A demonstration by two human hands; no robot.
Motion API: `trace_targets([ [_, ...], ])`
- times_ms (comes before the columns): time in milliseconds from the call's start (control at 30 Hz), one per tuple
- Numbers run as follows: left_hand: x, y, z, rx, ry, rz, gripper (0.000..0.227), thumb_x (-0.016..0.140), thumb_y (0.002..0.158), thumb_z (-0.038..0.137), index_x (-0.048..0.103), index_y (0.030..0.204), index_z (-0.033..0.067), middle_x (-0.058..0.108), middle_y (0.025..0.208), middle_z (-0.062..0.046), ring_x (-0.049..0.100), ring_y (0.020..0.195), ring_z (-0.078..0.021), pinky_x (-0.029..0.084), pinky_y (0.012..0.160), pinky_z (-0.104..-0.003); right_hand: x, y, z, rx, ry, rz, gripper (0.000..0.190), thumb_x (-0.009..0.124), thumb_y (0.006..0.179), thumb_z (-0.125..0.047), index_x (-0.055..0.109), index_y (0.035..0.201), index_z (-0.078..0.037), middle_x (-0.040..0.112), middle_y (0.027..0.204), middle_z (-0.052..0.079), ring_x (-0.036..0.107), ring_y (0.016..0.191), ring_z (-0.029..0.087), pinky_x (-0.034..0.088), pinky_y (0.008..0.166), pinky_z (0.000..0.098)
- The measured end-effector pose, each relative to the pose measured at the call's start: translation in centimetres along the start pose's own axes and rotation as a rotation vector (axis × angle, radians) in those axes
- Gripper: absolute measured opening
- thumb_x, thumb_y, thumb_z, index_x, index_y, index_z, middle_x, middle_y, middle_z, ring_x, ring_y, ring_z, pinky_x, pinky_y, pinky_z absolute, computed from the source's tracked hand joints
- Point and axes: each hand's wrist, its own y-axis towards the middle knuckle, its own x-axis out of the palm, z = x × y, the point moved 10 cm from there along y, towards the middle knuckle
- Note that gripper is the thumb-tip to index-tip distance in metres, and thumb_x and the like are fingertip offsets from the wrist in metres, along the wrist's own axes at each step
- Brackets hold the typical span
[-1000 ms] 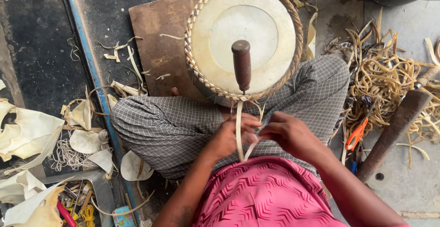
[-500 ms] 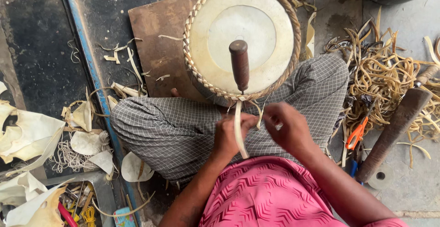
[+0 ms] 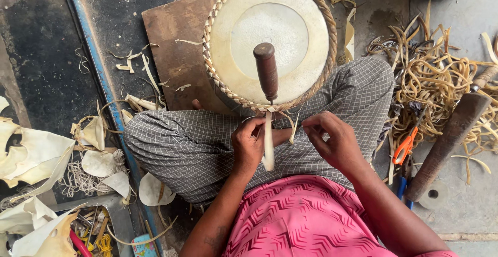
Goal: The person sits on the floor and weaves a light-colored strip around the rim of a drum using a metal hook tool. They repeatedly pull the strip through the existing weave and tighten it to secure the edge.
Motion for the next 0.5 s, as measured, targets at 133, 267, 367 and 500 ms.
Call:
trace_targets([
  [133, 0.2, 0.2, 1.0, 0.036, 0.019, -0.02, 0.013, 0.077, 0.087, 0.004, 0.074, 0.1, 0.0022, 0.076, 0.091, -0.012, 0.076, 0.083, -0.022, 0.058, 0.07, -0.032, 0.1, 0.1, -0.3, 0.011, 0.009, -0.017, 0.013, 0.073, 0.09, -0.005, 0.07, 0.103, -0.004, 0.069, 0.094, 0.007, 0.07, 0.074, 0.016, 0.057, 0.065, 0.0293],
  [267, 1.2, 0.3, -0.1, -0.102, -0.08, -0.039, 0.01, 0.079, 0.087, 0.006, 0.076, 0.096, 0.003, 0.079, 0.087, -0.01, 0.079, 0.08, -0.0175, 0.06, 0.066, -0.029, 0.2, 0.4, -1.0, 0.0, 0.013, -0.042, 0.012, 0.072, 0.09, -0.006, 0.07, 0.102, -0.004, 0.069, 0.092, 0.007, 0.07, 0.074, 0.016, 0.057, 0.065, 0.0295],
  [367, 1.5, 0.7, -0.3, -0.084, -0.104, -0.04, 0.01, 0.078, 0.087, 0.005, 0.077, 0.097, 0.0027, 0.08, 0.089, -0.01, 0.079, 0.083, -0.0157, 0.061, 0.068, -0.027, 0.4, 1.7, -2.4, -0.053, 0.085, -0.042, 0.006, 0.068, 0.095, -0.007, 0.068, 0.101, -0.005, 0.07, 0.097, 0.007, 0.072, 0.081, 0.015, 0.061, 0.07, 0.0287],
  [500, 1.1, 0.9, 1.1, 0.042, -0.134, -0.011, 0.014, 0.07, 0.094, 0.004, 0.075, 0.106, 0.0029, 0.078, 0.097, -0.009, 0.079, 0.089, -0.0181, 0.064, 0.075, -0.031, -1.2, 4.5, -5.3, -0.13, 0.116, 0.092, 0.009, 0.067, 0.103, -0.013, 0.063, 0.107, -0.007, 0.072, 0.106, 0.008, 0.073, 0.091, 0.015, 0.062, 0.079, 0.0317],
])
